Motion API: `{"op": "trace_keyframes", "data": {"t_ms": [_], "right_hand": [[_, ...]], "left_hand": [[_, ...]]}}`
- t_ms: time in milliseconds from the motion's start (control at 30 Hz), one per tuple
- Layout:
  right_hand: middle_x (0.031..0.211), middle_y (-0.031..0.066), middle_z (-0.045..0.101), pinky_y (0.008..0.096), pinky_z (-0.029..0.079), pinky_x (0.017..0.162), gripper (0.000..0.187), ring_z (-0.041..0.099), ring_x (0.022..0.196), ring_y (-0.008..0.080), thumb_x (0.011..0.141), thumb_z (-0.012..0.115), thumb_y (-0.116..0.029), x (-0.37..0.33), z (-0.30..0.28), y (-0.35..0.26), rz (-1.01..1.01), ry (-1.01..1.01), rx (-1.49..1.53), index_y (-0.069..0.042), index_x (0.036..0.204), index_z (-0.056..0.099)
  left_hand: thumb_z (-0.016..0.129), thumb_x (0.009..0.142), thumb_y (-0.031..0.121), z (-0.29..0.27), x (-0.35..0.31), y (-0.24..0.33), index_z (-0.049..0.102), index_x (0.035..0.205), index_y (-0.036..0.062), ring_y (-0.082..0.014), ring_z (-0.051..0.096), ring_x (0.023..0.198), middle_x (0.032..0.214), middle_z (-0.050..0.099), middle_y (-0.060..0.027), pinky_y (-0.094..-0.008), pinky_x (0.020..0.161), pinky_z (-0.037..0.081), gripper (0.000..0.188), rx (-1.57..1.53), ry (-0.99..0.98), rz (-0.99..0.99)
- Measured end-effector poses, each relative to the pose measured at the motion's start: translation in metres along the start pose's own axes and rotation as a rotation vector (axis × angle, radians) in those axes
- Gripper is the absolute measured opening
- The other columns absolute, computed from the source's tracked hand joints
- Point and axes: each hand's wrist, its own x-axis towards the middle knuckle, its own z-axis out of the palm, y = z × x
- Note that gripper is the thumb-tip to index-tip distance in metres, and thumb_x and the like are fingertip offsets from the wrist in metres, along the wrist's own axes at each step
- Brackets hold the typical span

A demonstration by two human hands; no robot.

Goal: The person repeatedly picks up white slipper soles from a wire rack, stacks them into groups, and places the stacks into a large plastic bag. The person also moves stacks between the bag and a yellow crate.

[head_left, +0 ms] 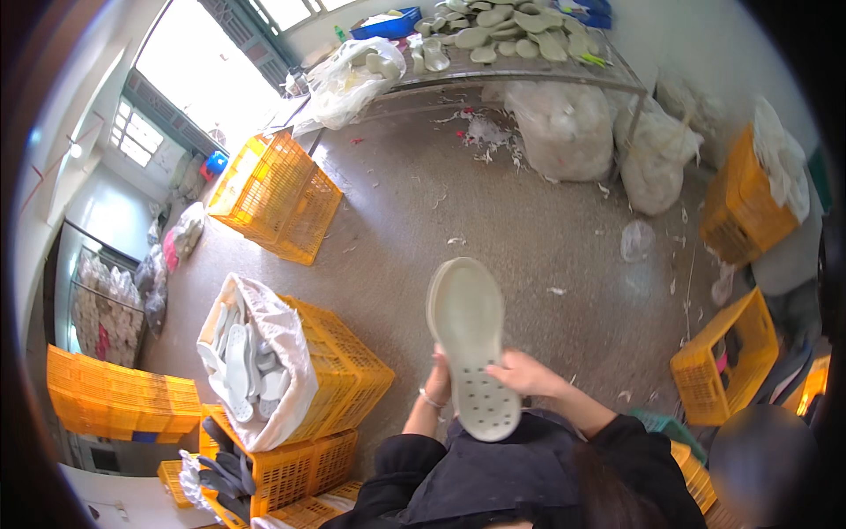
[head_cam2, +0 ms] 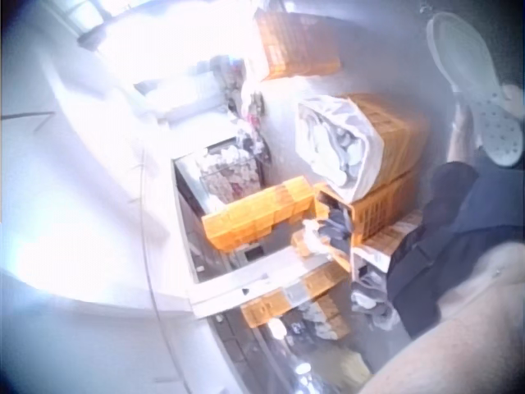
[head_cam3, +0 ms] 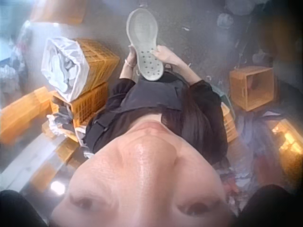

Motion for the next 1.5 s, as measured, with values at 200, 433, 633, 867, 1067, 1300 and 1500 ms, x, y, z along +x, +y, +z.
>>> {"op": "trace_keyframes", "data": {"t_ms": [200, 433, 633, 867, 1067, 1300, 1500], "right_hand": [[0.129, 0.0271, 0.052, 0.0432, 0.04, 0.102, 0.062, 0.05, 0.122, 0.0367, 0.093, 0.05, -0.047, 0.239, -0.115, -0.076, -0.211, -0.139, -0.248, 0.005, 0.128, 0.05], [0.127, 0.0187, 0.058, 0.0371, 0.045, 0.097, 0.057, 0.057, 0.115, 0.0262, 0.091, 0.062, -0.035, 0.477, -0.283, -0.09, 0.051, 0.109, -0.04, 0.005, 0.13, 0.05], [0.114, 0.014, 0.064, 0.0328, 0.049, 0.09, 0.049, 0.06, 0.104, 0.0186, 0.09, 0.064, -0.031, 0.659, -0.445, -0.121, 0.009, 0.127, 0.105, 0.004, 0.124, 0.055], [0.134, 0.0271, 0.046, 0.0458, 0.04, 0.101, 0.089, 0.048, 0.123, 0.0394, 0.079, 0.07, -0.049, 1.019, -0.604, -0.22, -0.156, 0.658, -0.417, 0.007, 0.139, 0.035], [0.129, 0.0256, 0.048, 0.0456, 0.046, 0.093, 0.08, 0.054, 0.113, 0.042, 0.069, 0.078, -0.042, 1.188, -0.673, -0.263, 0.0, 0.408, -0.438, 0.004, 0.124, 0.044], [0.117, 0.0263, 0.055, 0.0464, 0.047, 0.089, 0.055, 0.057, 0.105, 0.0423, 0.083, 0.066, -0.039, 1.238, -0.719, -0.281, -0.205, 0.285, -0.677, 0.004, 0.113, 0.049], [0.148, 0.0322, 0.024, 0.0597, 0.027, 0.107, 0.114, 0.031, 0.133, 0.0498, 0.072, 0.063, -0.07, 1.239, -0.682, -0.347, -0.012, 0.218, -0.966, -0.001, 0.149, 0.015]], "left_hand": [[0.052, 0.081, 0.062, -0.11, 0.152, 0.12, 0.042, 0.137, 0.0025, -0.0323, 0.058, 0.111, 0.13, 0.054, -0.0179, -0.0439, 0.094, 0.049, 0.082, -0.374, 0.302, 0.18], [0.053, 0.079, 0.051, -0.197, 0.345, 0.29, 0.045, 0.133, 0.0002, -0.0312, 0.061, 0.104, 0.121, 0.058, -0.0173, -0.0422, 0.087, 0.052, 0.074, -0.533, 0.425, 0.295], [0.053, 0.084, 0.054, -0.249, 0.51, 0.481, 0.049, 0.129, 0.0028, -0.0254, 0.064, 0.096, 0.112, 0.063, -0.0132, -0.0392, 0.082, 0.054, 0.068, -0.397, 0.449, 0.395], [0.055, 0.083, 0.049, -0.357, 0.739, 0.662, 0.049, 0.129, -0.0002, -0.0231, 0.061, 0.103, 0.115, 0.061, -0.0142, -0.0375, 0.084, 0.053, 0.068, -0.208, 0.397, 0.291], [0.061, 0.082, 0.049, -0.421, 0.897, 0.757, 0.036, 0.137, -0.0019, -0.0247, 0.058, 0.107, 0.122, 0.055, -0.0163, -0.0363, 0.087, 0.051, 0.079, 0.168, 0.906, 0.243], [0.074, 0.083, 0.03, -0.438, 1.007, 0.759, 0.041, 0.136, -0.003, -0.0259, 0.056, 0.11, 0.129, 0.052, -0.0195, -0.037, 0.09, 0.049, 0.07, 0.479, 0.626, 0.279], [0.06, 0.091, 0.033, -0.418, 1.013, 0.724, 0.043, 0.136, -0.003, -0.0318, 0.052, 0.115, 0.123, 0.054, -0.0243, -0.0387, 0.1, 0.039, 0.059, 0.977, 0.786, 0.061]]}}
